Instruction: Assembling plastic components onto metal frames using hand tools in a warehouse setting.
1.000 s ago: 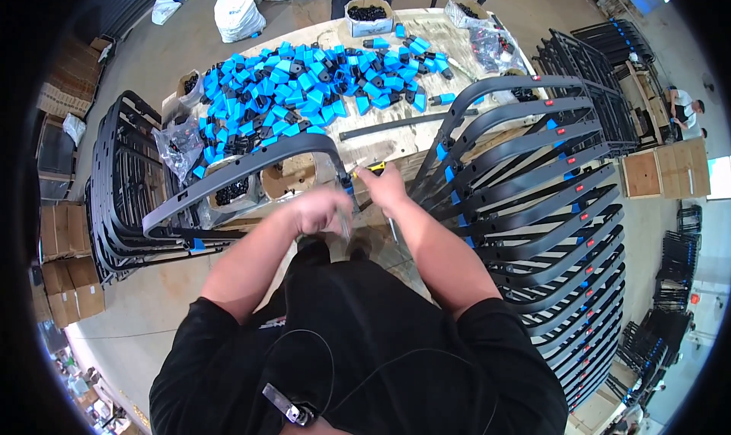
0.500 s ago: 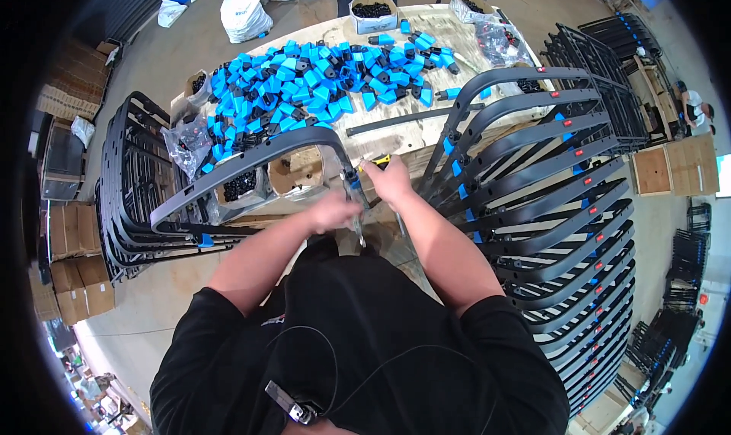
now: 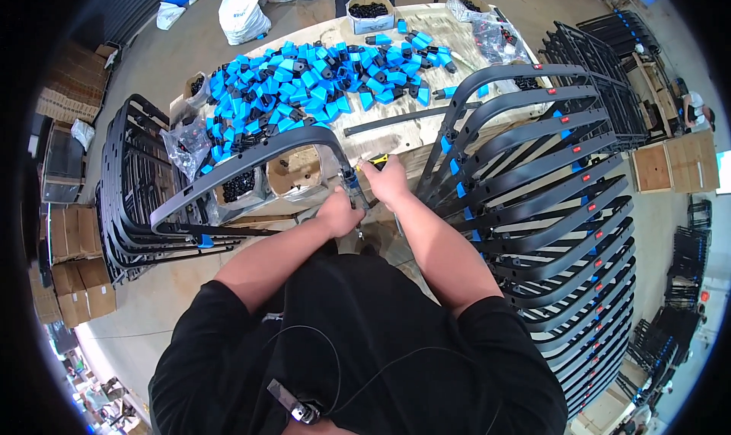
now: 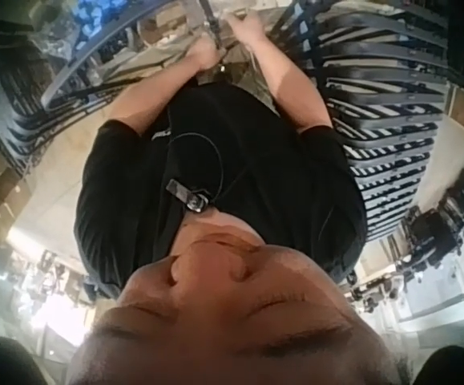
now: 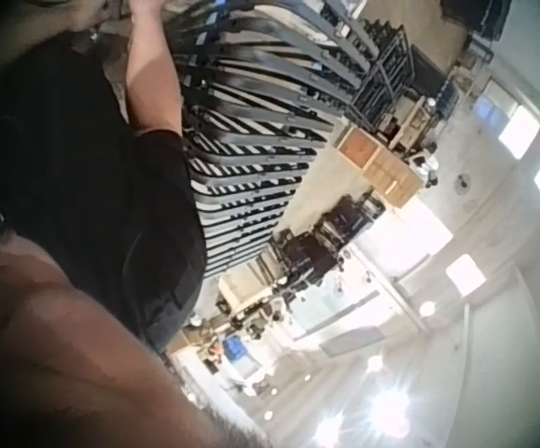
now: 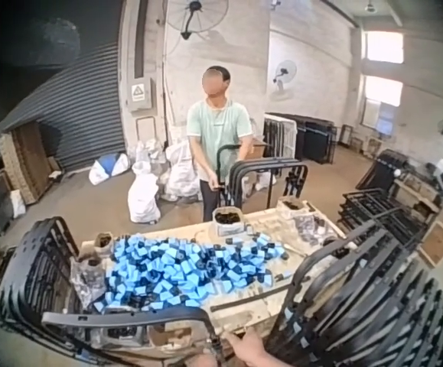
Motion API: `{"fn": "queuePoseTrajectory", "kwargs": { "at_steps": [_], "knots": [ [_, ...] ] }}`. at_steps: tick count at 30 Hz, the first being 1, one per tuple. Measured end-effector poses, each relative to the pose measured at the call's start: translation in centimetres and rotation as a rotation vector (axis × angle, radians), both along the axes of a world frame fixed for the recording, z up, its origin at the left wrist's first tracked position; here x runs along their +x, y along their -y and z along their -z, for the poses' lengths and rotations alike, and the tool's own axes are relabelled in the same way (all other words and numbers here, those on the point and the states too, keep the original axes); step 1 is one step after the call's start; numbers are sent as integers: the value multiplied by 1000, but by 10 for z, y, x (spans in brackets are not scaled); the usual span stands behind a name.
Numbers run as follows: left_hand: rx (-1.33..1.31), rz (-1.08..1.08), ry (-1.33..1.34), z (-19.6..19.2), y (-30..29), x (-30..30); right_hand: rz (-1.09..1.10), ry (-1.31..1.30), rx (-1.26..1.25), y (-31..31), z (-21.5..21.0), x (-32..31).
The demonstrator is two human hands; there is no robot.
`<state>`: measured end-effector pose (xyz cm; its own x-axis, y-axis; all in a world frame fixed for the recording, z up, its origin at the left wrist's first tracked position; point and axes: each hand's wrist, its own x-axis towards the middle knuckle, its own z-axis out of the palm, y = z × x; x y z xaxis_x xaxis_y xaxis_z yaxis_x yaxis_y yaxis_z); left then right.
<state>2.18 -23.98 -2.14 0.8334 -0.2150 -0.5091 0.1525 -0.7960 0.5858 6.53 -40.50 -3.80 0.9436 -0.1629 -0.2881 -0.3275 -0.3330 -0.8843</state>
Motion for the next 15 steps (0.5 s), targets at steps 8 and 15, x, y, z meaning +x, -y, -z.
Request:
{"fn": "queuePoseTrajectory", "kwargs": {
  "at_steps": [8, 15],
  "knots": [
    [-202, -59, 126, 11, -5, -6, -24, -14, -58, -1, -15, 2],
    [-932, -569, -829, -24, -22, 37, -32, -43, -94, 4, -20, -1]
  ]
}}
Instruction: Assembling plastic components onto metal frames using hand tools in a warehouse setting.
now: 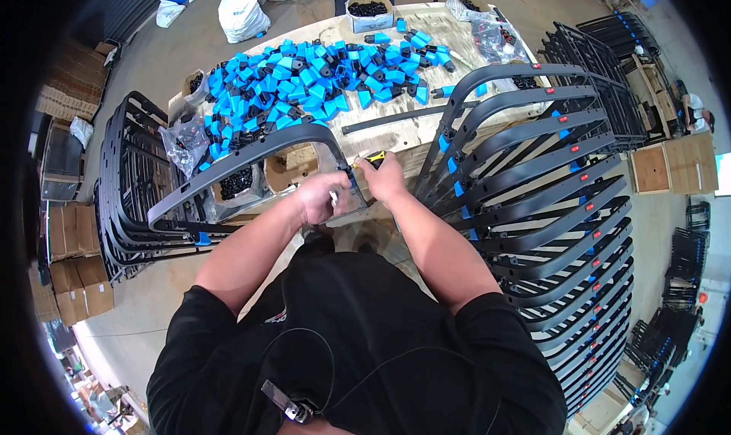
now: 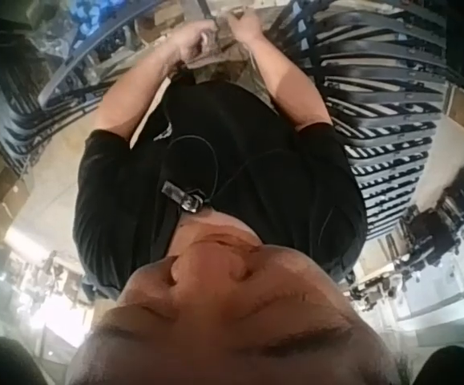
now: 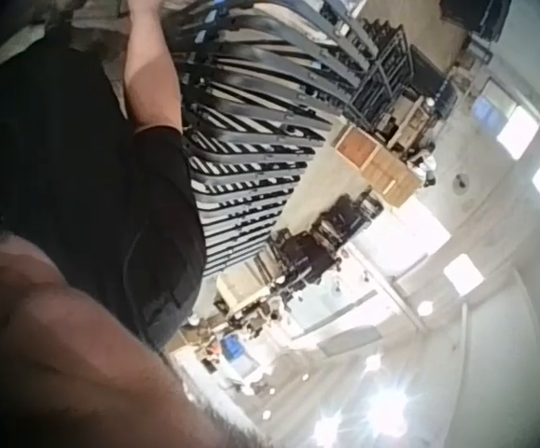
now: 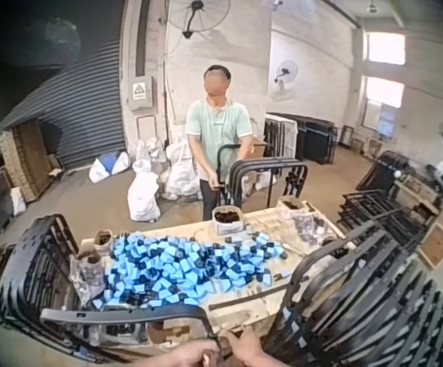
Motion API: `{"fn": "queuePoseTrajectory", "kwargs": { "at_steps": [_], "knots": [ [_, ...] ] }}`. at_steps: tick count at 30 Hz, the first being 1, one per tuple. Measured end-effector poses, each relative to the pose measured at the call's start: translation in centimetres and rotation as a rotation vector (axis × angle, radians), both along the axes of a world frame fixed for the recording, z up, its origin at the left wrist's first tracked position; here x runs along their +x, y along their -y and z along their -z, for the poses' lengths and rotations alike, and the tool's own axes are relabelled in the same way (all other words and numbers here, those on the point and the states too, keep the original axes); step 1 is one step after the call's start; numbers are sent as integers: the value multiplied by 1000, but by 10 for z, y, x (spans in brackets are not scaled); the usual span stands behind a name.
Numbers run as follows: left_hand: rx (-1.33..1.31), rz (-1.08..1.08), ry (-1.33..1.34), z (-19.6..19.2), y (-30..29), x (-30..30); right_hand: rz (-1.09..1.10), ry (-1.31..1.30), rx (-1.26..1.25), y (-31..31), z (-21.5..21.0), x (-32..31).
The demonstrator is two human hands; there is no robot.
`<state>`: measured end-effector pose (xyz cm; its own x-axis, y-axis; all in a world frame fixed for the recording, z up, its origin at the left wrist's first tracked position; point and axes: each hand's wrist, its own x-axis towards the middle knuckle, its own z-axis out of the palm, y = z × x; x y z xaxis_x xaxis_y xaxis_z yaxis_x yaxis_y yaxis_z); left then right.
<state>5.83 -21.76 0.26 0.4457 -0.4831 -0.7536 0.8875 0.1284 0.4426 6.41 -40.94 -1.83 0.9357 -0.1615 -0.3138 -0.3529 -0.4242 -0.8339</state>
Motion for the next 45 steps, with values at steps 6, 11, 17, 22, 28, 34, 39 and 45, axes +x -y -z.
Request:
{"fn": "queuePoseTrajectory", "kwargs": {
  "at_steps": [6, 11, 17, 22, 28, 34, 39, 45],
  "knots": [
    [936, 375, 868, 16, 33, -45, 10, 33, 37, -2, 10, 0],
    [838, 563, 792, 5, 18, -16, 20, 126, 21, 2, 24, 4],
    [1084, 461, 809, 19, 35, -48, 7, 156, 146, -3, 36, -9],
    [1141, 528, 791, 25, 41, -44, -107, -19, 437, 18, 69, -8],
    [1166, 557, 751, 16, 46, -41, -117, 38, 134, 18, 100, -27],
    [1209, 589, 761, 14, 47, -41, -115, -8, 60, 23, 93, -40],
    [1213, 574, 818, 25, 42, -44, -177, -269, 48, 29, -38, -73],
    [1050, 400, 900, 47, 25, -50, -96, -144, 25, 23, -11, -49]
  ]
}}
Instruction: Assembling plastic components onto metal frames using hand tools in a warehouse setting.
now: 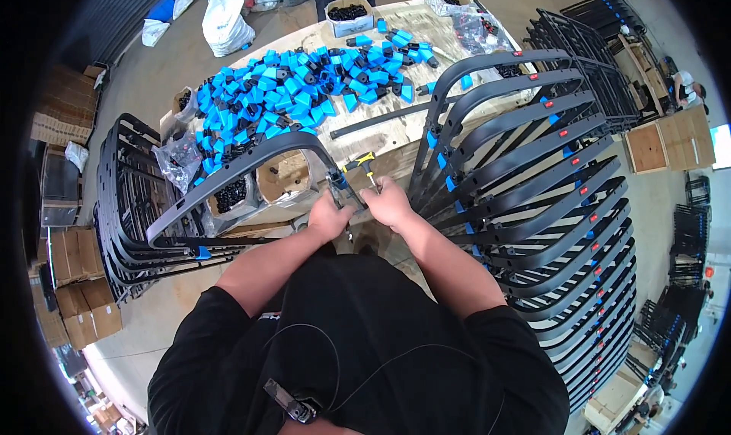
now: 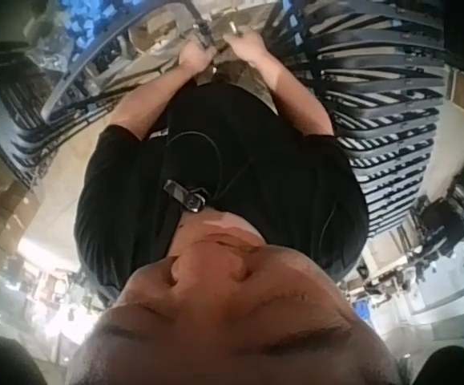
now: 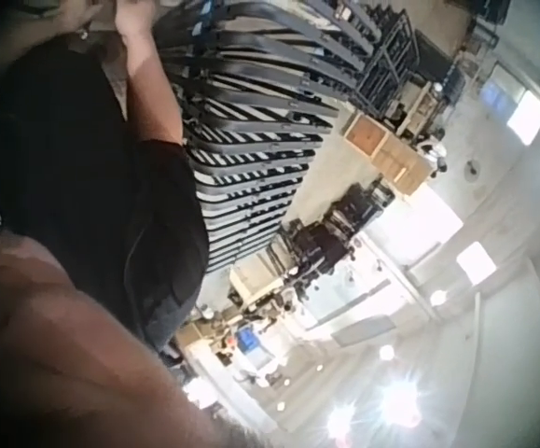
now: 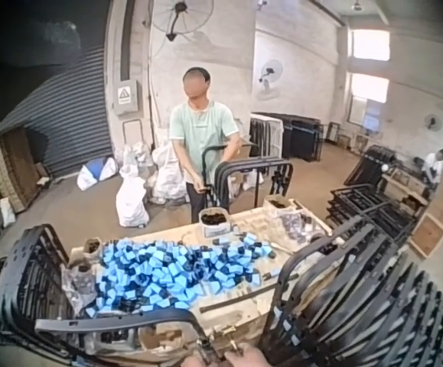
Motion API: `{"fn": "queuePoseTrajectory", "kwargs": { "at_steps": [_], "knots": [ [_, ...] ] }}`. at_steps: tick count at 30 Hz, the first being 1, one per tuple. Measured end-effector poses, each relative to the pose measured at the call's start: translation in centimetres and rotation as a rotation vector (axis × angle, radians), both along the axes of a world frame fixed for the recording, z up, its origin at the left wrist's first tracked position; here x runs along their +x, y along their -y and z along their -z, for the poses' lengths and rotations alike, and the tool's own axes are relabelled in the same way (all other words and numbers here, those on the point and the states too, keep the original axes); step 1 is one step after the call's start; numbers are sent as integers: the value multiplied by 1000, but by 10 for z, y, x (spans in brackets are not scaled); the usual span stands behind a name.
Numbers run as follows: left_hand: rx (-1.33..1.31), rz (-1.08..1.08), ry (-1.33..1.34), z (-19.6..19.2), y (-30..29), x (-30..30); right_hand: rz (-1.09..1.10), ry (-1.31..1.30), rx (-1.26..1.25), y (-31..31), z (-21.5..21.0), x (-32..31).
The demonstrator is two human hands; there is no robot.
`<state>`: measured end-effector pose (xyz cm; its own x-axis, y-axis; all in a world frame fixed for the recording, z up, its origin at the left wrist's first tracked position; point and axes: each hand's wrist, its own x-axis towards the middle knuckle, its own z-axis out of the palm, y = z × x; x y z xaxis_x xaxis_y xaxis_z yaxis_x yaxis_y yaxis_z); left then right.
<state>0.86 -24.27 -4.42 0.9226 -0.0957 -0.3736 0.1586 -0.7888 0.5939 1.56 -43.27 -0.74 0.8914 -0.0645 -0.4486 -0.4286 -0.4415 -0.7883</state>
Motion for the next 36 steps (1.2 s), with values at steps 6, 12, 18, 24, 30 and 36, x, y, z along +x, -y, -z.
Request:
{"fn": "queuePoseTrajectory", "kwargs": {
  "at_steps": [6, 12, 18, 24, 30, 36],
  "knots": [
    [-487, -351, -9, -31, -27, -9, 58, 277, -52, -18, -8, 22],
    [-221, -413, -128, -31, -104, 12, -27, 245, -130, -32, -1, 38],
    [-559, -605, -240, -25, -152, 34, 156, 225, -202, -20, 8, 41],
    [-139, -482, 60, -25, -176, -36, 42, -48, -231, -4, 16, -3],
    [-292, -436, -285, 3, -234, -125, -154, -347, 336, -106, -34, -19],
    [-227, -441, -275, 2, -299, -165, -175, -153, 227, -179, -33, 46]
  ]
}}
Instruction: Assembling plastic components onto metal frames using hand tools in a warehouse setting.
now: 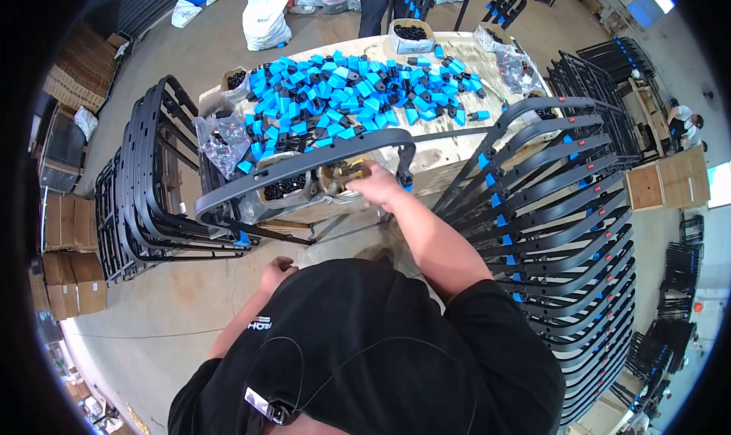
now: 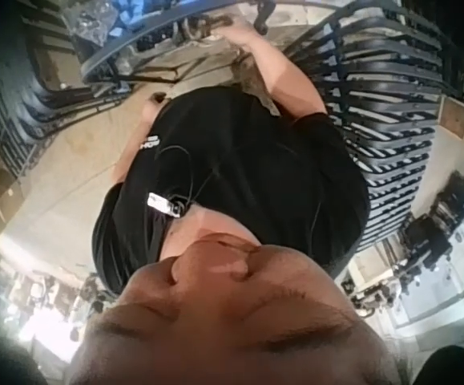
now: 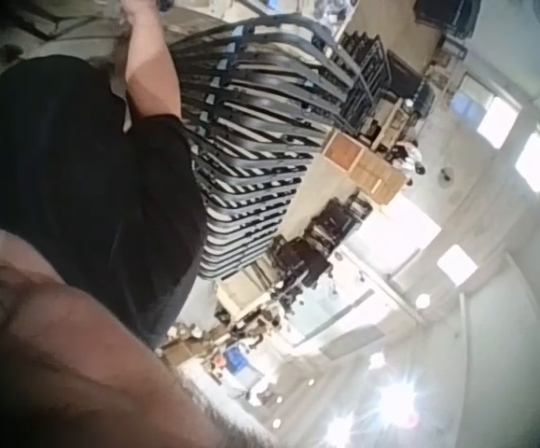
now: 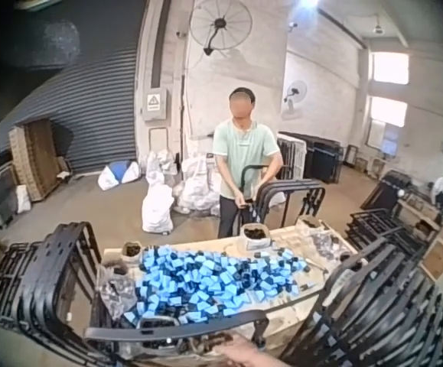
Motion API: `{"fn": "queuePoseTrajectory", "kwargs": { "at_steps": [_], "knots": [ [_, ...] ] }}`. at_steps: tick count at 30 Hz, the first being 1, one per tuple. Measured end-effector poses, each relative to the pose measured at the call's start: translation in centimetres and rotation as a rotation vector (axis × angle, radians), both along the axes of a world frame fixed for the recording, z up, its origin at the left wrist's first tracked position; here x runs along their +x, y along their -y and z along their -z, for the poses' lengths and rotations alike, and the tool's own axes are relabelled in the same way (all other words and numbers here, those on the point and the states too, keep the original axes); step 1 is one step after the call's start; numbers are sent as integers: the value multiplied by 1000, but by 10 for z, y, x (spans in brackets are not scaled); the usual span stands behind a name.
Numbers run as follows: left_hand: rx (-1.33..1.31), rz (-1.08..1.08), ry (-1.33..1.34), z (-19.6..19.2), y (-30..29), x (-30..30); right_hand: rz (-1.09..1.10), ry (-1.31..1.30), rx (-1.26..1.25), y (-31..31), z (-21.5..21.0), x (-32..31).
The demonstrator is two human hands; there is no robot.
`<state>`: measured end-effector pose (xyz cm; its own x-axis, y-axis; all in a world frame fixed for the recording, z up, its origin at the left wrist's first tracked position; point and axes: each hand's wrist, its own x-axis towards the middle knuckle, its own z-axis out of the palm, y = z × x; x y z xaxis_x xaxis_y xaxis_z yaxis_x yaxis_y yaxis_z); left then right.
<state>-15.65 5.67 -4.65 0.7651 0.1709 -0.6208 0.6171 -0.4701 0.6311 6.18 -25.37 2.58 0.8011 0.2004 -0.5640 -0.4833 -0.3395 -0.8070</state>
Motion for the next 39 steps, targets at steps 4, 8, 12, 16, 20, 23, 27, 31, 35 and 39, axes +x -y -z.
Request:
{"fn": "queuePoseTrajectory", "kwargs": {
  "at_steps": [4, 8, 12, 16, 20, 23, 27, 31, 35, 39],
  "knots": [
    [-35, -22, 15, 2, -46, -18, -114, 297, -420, 9, 3, -31],
    [-14, -222, 275, 38, -91, -39, 141, 334, -145, 39, 57, -77],
    [79, -356, 448, -2, -99, -4, 395, 392, -559, 63, 67, -88],
    [196, -266, 470, -2, -103, 36, 306, 459, -711, 74, 66, -44],
    [335, -346, 383, -7, -91, 63, 292, 429, -605, 65, 75, -11],
    [308, -457, 386, 11, -91, 67, 431, 441, -517, 63, 87, -8],
    [220, -497, 414, 23, -99, 68, 79, 297, -892, 77, 71, -6],
    [300, -346, 291, 18, -110, 60, -472, 109, -887, 93, 18, 12],
    [305, -204, 2, -24, -111, 69, -299, -24, -728, 90, 14, 12],
    [126, -120, -383, -61, -117, 84, -228, 79, -719, 90, 14, 4]
  ]
}}
